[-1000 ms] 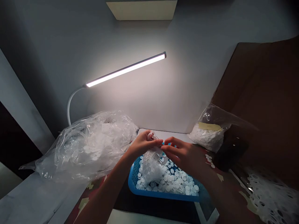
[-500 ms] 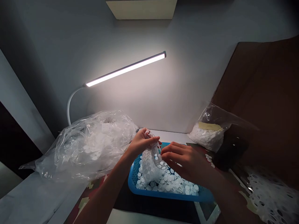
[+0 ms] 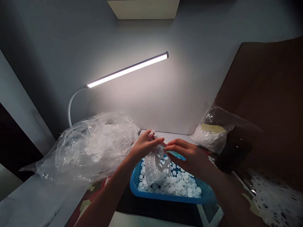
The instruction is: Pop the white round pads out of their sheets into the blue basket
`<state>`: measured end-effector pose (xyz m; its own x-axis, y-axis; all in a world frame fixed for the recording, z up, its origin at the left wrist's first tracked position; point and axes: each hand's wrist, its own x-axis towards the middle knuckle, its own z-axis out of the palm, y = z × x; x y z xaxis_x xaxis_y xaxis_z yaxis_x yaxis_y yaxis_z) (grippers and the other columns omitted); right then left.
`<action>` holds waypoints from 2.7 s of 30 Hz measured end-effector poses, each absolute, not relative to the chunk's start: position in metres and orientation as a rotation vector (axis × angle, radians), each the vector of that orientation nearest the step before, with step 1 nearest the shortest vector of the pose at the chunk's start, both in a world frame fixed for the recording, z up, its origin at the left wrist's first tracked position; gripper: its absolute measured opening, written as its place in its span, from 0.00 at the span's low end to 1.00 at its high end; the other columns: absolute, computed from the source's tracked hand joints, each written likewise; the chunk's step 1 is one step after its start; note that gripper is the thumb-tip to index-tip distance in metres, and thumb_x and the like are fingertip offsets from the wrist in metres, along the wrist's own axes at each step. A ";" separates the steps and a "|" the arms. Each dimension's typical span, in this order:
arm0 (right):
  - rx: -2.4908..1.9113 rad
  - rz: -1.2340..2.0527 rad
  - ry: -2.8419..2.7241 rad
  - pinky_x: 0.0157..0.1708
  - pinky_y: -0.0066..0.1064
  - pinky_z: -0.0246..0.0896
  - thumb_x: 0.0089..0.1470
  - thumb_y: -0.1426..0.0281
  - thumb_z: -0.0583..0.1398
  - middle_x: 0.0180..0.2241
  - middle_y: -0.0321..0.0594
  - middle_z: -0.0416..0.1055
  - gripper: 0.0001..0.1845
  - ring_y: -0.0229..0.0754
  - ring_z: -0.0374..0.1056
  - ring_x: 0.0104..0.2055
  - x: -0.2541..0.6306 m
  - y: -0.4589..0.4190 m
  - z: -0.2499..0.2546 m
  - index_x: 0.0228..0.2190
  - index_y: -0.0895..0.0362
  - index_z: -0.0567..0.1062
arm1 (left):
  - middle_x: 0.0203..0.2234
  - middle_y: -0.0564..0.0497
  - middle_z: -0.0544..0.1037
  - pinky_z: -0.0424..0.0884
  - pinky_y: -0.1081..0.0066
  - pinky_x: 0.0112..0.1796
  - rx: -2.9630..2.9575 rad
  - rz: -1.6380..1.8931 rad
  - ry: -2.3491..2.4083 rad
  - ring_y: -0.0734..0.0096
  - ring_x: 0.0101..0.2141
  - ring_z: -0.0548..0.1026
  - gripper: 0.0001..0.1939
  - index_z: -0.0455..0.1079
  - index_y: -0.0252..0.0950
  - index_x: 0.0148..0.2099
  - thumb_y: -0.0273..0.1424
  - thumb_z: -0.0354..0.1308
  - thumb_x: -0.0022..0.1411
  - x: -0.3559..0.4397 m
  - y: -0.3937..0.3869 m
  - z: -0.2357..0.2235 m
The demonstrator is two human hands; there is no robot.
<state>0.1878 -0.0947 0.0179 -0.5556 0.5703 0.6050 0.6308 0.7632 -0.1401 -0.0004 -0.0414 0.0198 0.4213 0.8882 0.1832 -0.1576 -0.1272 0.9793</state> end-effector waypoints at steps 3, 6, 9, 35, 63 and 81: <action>-0.873 -0.106 -2.268 0.39 0.30 0.65 0.59 0.72 0.56 0.40 0.38 0.72 0.07 0.38 0.69 0.41 0.188 -0.094 0.019 0.39 0.53 0.72 | 0.26 0.49 0.76 0.65 0.76 0.25 1.414 0.993 0.661 0.76 0.23 0.72 0.17 0.60 0.35 0.33 0.37 0.65 0.52 -0.003 -0.041 0.021; -0.852 -0.089 -2.234 0.37 0.31 0.65 0.60 0.72 0.56 0.38 0.38 0.72 0.07 0.38 0.69 0.39 0.188 -0.094 0.021 0.39 0.53 0.72 | 0.27 0.52 0.75 0.66 0.75 0.28 1.430 0.930 0.576 0.76 0.26 0.73 0.18 0.60 0.35 0.33 0.33 0.68 0.49 -0.007 -0.040 0.021; -0.868 -0.037 -2.176 0.32 0.28 0.64 0.60 0.71 0.56 0.38 0.38 0.71 0.06 0.37 0.68 0.36 0.189 -0.096 0.022 0.38 0.53 0.72 | 0.29 0.52 0.74 0.67 0.74 0.31 1.430 0.865 0.487 0.74 0.30 0.73 0.20 0.60 0.35 0.34 0.28 0.70 0.45 -0.010 -0.038 0.021; -0.892 0.878 -1.369 0.27 0.26 0.63 0.51 0.60 0.63 0.33 0.39 0.70 0.12 0.35 0.63 0.28 0.198 -0.077 0.020 0.32 0.55 0.71 | 0.31 0.47 0.77 0.70 0.69 0.38 1.459 0.683 0.440 0.66 0.37 0.77 0.15 0.64 0.34 0.36 0.28 0.68 0.49 -0.020 -0.038 0.024; -1.149 -0.101 -2.125 0.30 0.26 0.65 0.56 0.72 0.59 0.38 0.36 0.69 0.02 0.35 0.69 0.30 0.174 -0.097 0.016 0.34 0.53 0.71 | 0.31 0.51 0.74 0.68 0.70 0.38 1.379 0.873 0.586 0.70 0.36 0.75 0.19 0.61 0.35 0.32 0.27 0.70 0.43 -0.011 -0.030 0.012; -1.042 0.069 -2.319 0.32 0.26 0.61 0.57 0.73 0.58 0.34 0.34 0.71 0.03 0.35 0.67 0.32 0.173 -0.114 0.023 0.34 0.53 0.69 | 0.35 0.42 0.79 0.70 0.66 0.43 1.195 1.061 0.655 0.63 0.40 0.77 0.19 0.61 0.34 0.32 0.33 0.70 0.46 -0.017 -0.021 0.018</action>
